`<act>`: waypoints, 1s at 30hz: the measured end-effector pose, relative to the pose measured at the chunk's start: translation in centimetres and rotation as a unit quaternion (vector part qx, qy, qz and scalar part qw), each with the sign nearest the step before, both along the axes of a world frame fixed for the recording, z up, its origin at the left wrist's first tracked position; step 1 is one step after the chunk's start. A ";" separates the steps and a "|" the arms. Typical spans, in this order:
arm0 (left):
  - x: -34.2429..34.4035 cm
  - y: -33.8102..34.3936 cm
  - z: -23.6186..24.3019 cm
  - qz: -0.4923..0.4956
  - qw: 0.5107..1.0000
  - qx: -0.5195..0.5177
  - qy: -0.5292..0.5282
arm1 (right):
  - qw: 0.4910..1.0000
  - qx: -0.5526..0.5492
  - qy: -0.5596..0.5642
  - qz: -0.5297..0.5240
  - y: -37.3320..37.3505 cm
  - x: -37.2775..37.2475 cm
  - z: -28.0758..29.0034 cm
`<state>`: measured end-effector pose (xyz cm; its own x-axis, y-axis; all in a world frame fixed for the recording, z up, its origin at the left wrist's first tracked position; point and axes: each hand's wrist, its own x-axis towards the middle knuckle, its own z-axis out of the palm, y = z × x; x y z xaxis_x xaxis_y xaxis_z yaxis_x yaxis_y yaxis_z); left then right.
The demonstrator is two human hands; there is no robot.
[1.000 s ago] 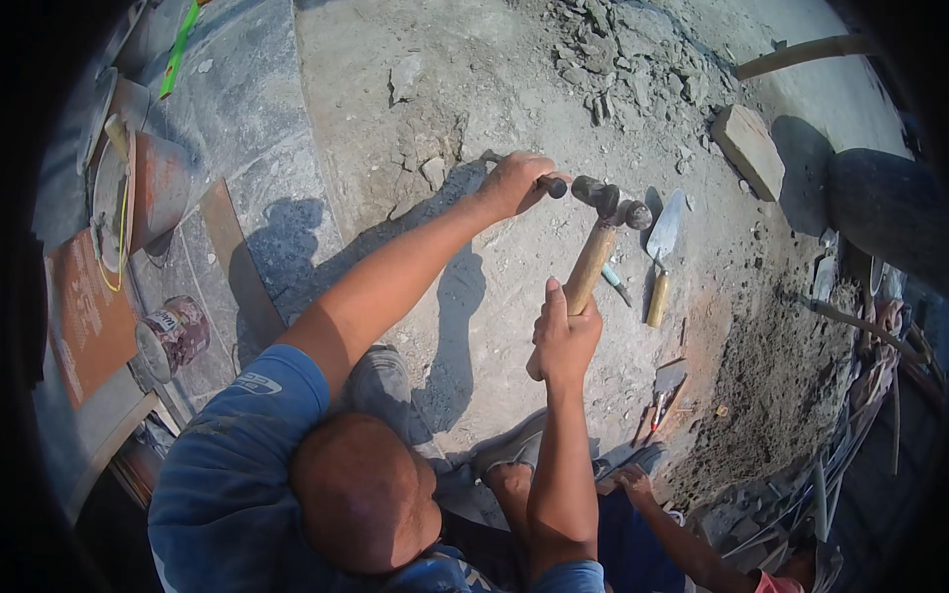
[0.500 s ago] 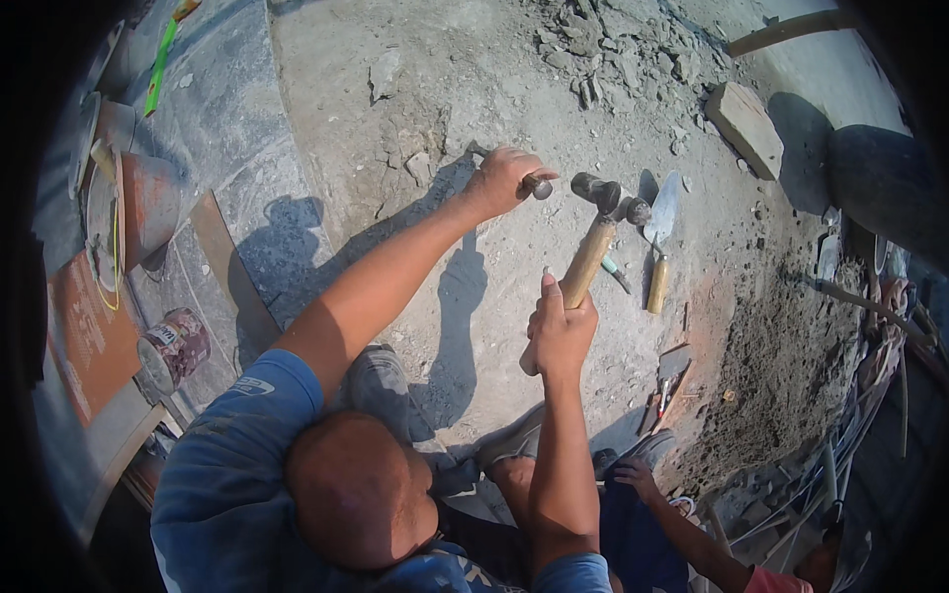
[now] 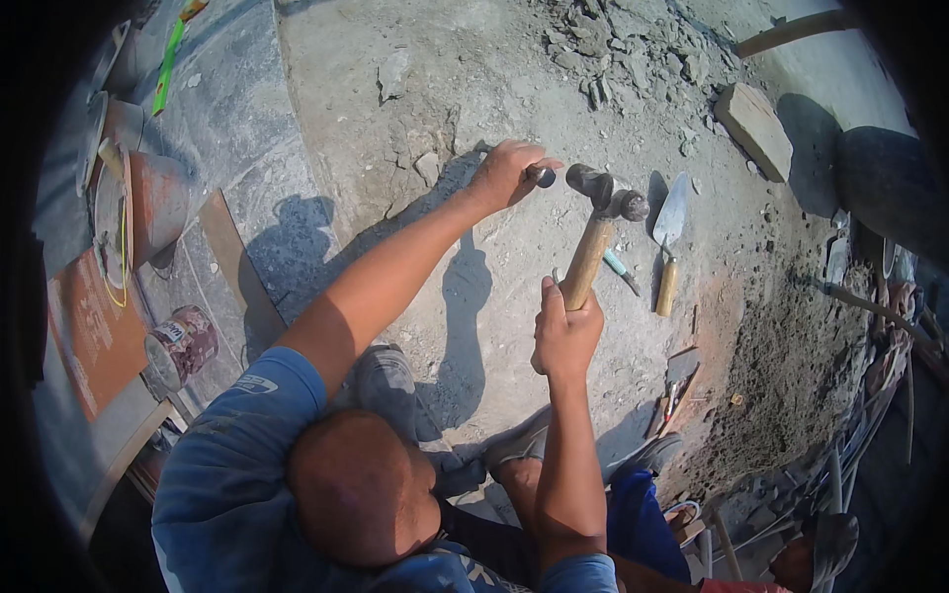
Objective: The person uses a hammer and a chisel to break off pieces from a stone surface, then uses a trowel to move and scrape sand and debris.
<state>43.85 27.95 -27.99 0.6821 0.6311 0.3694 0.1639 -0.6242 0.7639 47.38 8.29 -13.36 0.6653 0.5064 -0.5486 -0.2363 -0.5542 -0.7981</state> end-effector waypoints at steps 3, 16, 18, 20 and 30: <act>-0.5 0.2 0.2 -0.015 1.000 -0.002 0.005 | 0.964 0.214 -0.082 -0.133 3.0 3.1 8.9; 0.2 -0.9 -0.5 -0.003 1.000 0.024 -0.001 | 0.999 0.032 -0.006 -0.003 0.4 0.5 2.0; -0.1 -0.5 -0.3 -0.009 1.000 0.021 -0.005 | 0.977 0.178 -0.071 -0.089 2.4 3.2 7.7; 0.3 -0.6 -0.1 -0.017 1.000 0.015 -0.014 | 0.928 0.301 -0.163 -0.149 4.0 6.5 13.2; 0.0 -0.8 -1.4 -0.046 0.998 0.034 0.002 | 0.998 -0.005 0.056 -0.013 -1.3 -2.8 -3.0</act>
<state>43.88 27.18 -29.38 0.7382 0.5386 0.4062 0.1058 -0.6871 0.7188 44.60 7.00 -16.37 0.6131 0.4833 -0.6249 -0.3381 -0.5543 -0.7605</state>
